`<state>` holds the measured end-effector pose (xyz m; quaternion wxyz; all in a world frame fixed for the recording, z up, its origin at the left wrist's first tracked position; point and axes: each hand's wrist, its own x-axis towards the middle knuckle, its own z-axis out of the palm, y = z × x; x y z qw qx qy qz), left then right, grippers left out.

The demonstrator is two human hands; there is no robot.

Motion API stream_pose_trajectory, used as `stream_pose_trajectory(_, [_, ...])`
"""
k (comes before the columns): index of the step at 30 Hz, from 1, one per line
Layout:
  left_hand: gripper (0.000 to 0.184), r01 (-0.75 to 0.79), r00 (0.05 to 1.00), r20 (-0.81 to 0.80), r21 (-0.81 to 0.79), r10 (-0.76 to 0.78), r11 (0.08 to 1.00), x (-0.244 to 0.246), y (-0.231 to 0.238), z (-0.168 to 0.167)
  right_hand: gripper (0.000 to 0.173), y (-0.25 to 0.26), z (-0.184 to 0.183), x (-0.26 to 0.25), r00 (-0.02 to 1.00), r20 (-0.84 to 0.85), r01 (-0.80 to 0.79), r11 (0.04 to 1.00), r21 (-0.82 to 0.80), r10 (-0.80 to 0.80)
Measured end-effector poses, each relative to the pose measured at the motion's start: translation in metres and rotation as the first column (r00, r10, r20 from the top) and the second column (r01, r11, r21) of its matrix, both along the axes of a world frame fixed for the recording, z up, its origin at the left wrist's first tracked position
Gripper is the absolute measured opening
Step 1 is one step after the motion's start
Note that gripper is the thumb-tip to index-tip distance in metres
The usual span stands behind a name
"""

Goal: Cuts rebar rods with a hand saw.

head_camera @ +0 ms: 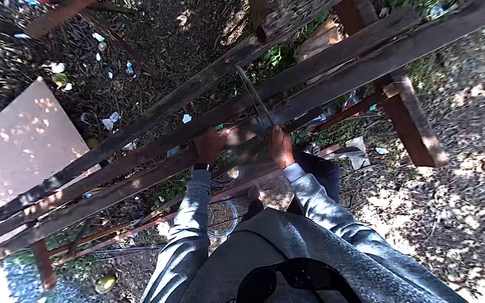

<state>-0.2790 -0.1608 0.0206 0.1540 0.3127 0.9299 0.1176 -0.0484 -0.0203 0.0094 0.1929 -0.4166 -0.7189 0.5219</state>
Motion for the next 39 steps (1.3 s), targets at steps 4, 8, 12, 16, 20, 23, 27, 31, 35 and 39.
stream_pose_trajectory(4, [0.064,0.012,0.999,-0.043,0.054,-0.010,0.998,0.008,-0.006,-0.005,0.086,-0.005,-0.005,0.003,1.000,-0.004,-0.003,0.999,-0.037,0.003])
stream_pose_trajectory(8, [0.066,-0.022,0.996,-0.085,0.012,0.023,1.000,0.014,-0.002,-0.009,0.079,-0.009,0.000,0.010,1.000,0.030,0.011,0.999,-0.046,-0.010])
stream_pose_trajectory(12, [0.071,-0.029,0.996,-0.085,-0.013,0.028,0.999,0.012,-0.001,-0.007,0.064,-0.032,-0.018,0.053,0.996,-0.061,0.065,0.994,0.090,-0.059])
stream_pose_trajectory(16, [0.076,-0.059,0.992,-0.113,-0.045,0.053,0.997,0.017,0.000,-0.008,0.063,-0.047,-0.008,0.085,0.992,-0.120,0.057,0.994,0.096,-0.045])
stream_pose_trajectory(20, [0.074,-0.059,0.987,-0.155,-0.030,0.053,0.998,0.019,0.000,-0.013,0.063,-0.016,-0.002,0.031,1.000,-0.013,0.020,0.995,0.093,-0.019])
stream_pose_trajectory(23, [0.070,-0.036,0.985,-0.166,0.013,0.038,0.999,0.027,-0.008,-0.012,0.075,0.012,-0.009,-0.025,0.998,0.063,-0.023,0.972,0.236,0.009])
stream_pose_trajectory(27, [0.070,-0.071,0.988,-0.139,-0.062,0.062,0.996,0.023,-0.001,-0.012,0.072,0.007,-0.015,-0.015,1.000,-0.002,-0.007,0.981,0.193,0.008])
stream_pose_trajectory(31, [0.071,-0.078,0.989,-0.129,-0.080,0.068,0.994,0.018,0.004,-0.011,0.066,-0.028,-0.026,0.064,0.999,-0.033,0.024,0.991,0.133,-0.020])
stream_pose_trajectory(35, [0.065,-0.077,0.983,-0.164,0.011,0.078,0.997,0.023,0.003,-0.012,0.063,-0.039,-0.009,0.093,0.993,-0.119,0.034,0.997,0.066,-0.026])
stream_pose_trajectory(39, [0.064,-0.075,0.981,-0.176,0.040,0.081,0.996,0.026,0.000,-0.015,0.068,0.005,-0.001,0.003,0.998,0.066,-0.014,0.994,0.106,0.007])
